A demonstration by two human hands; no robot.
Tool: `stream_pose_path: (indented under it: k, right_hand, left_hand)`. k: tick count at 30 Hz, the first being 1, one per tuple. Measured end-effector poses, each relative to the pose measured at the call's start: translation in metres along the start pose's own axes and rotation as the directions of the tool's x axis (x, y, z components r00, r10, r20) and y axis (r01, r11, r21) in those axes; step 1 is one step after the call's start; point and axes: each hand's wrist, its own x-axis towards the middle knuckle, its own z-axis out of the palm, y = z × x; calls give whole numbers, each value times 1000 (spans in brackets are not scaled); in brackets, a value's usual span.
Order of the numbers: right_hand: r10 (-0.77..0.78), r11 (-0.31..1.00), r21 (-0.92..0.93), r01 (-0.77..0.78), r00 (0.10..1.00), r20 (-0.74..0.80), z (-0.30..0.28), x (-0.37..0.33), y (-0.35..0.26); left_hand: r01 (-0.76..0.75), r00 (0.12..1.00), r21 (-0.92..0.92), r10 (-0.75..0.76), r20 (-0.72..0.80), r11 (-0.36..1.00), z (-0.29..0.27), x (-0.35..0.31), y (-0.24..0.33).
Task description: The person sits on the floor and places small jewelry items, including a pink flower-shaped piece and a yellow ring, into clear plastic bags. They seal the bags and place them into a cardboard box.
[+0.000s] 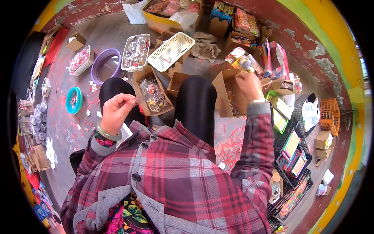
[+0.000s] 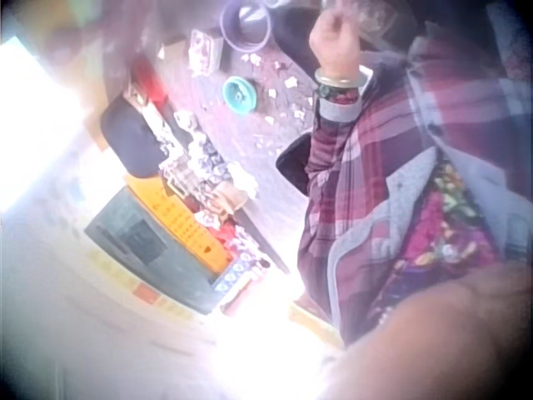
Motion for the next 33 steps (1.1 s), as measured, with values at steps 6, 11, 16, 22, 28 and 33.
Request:
stream_pose_path:
  k: [6, 11, 16, 22, 28, 33]
  right_hand:
    - [131, 947, -316, 66, 817, 562, 68, 38, 71]
    - [270, 924, -380, -47, 783, 560, 146, 58, 173]
    - [335, 857, -514, 34, 720, 607, 170, 53, 130]
    - [352, 825, -562, 55, 728, 588, 161, 49, 111]
    - [327, 825, -561, 60, 759, 563, 161, 52, 101]
    - [156, 899, -433, 63, 878, 452, 141, 60, 169]
  left_hand:
    - [50, 998, 21, -51, 29, 999, -5, -3, -4]
    - [81, 993, 4, -81, 87, 997, -3, 0, -3]
    - [37, 998, 144, -43, 43, 989, -8, -7, -2]
    - [56, 997, 153, -65, 49, 987, -7, -6, -3]
    - [34, 997, 181, -46, 60, 983, -8, -6, -5]
    - [-24, 994, 181, 5, 106, 983, -4, -2, -6]
